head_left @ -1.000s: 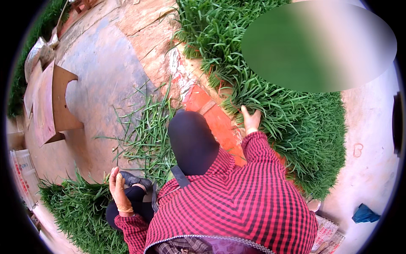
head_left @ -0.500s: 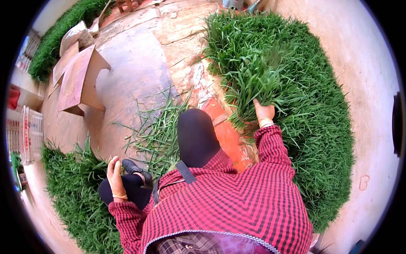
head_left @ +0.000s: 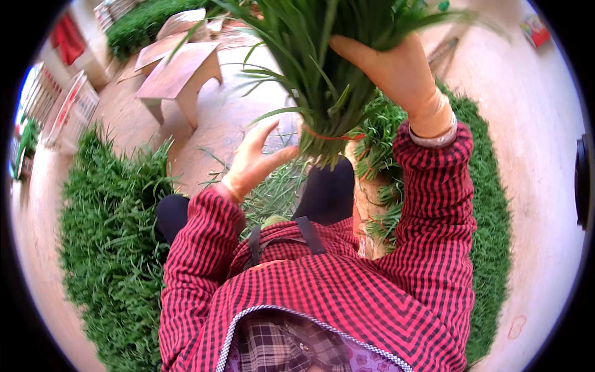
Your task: The person gathers handfuls of long green plants from a pile on the ground and uses red plastic strips to tie them into neat bundles.
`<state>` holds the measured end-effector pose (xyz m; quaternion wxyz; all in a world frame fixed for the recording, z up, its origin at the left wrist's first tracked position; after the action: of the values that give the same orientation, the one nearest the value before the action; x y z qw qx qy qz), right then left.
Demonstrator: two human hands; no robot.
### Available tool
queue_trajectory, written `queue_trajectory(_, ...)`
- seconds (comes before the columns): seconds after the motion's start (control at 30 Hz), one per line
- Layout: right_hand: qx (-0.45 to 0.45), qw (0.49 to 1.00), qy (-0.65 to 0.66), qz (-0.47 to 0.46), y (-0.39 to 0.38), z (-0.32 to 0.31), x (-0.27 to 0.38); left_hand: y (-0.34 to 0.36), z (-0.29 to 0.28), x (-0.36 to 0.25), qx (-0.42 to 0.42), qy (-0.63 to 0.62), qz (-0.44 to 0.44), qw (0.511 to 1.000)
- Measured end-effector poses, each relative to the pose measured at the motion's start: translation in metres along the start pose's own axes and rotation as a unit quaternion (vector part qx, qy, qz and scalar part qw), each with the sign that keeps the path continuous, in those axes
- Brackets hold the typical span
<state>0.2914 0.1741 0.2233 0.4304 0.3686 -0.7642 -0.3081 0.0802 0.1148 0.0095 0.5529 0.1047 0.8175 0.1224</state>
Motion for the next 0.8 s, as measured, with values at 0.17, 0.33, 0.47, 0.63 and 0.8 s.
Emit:
queue_trajectory(0.17, 0.157, 0.968, 0.049, 0.192, 0.049, 0.1, 0.08, -0.014, -0.043, -0.024, -0.065, -0.543, -0.051, 0.836)
queue_trajectory(0.33, 0.164, 0.977, 0.125, 0.06, 0.016, 0.16, 0.064, -0.048, -0.071, 0.01, -0.154, -0.605, -0.103, 0.774)
queue_trajectory(0.47, 0.149, 0.935, 0.215, 0.239, -0.082, 0.158, 0.012, -0.076, -0.071, 0.046, -0.194, -0.613, -0.158, 0.749)
queue_trajectory(0.63, 0.246, 0.816, 0.342, 0.395, -0.152, 0.219, -0.01, -0.078, -0.052, 0.042, -0.266, -0.513, -0.212, 0.788)
queue_trajectory(0.8, 0.056, 0.81, 0.419, 0.407, -0.13, 0.269, -0.019, -0.065, -0.041, 0.066, -0.332, -0.365, -0.167, 0.853)
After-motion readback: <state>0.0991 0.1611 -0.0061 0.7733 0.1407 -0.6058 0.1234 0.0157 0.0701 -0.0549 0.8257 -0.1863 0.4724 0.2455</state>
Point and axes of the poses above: each hand's wrist, its own y-axis towards the middle knuckle, its own z-axis out of the palm, x = y × z, the point moved 1 cm from there along y, towards the middle knuckle, and after that the axes turned 6 degrees about -x, right-handed, at the moved point
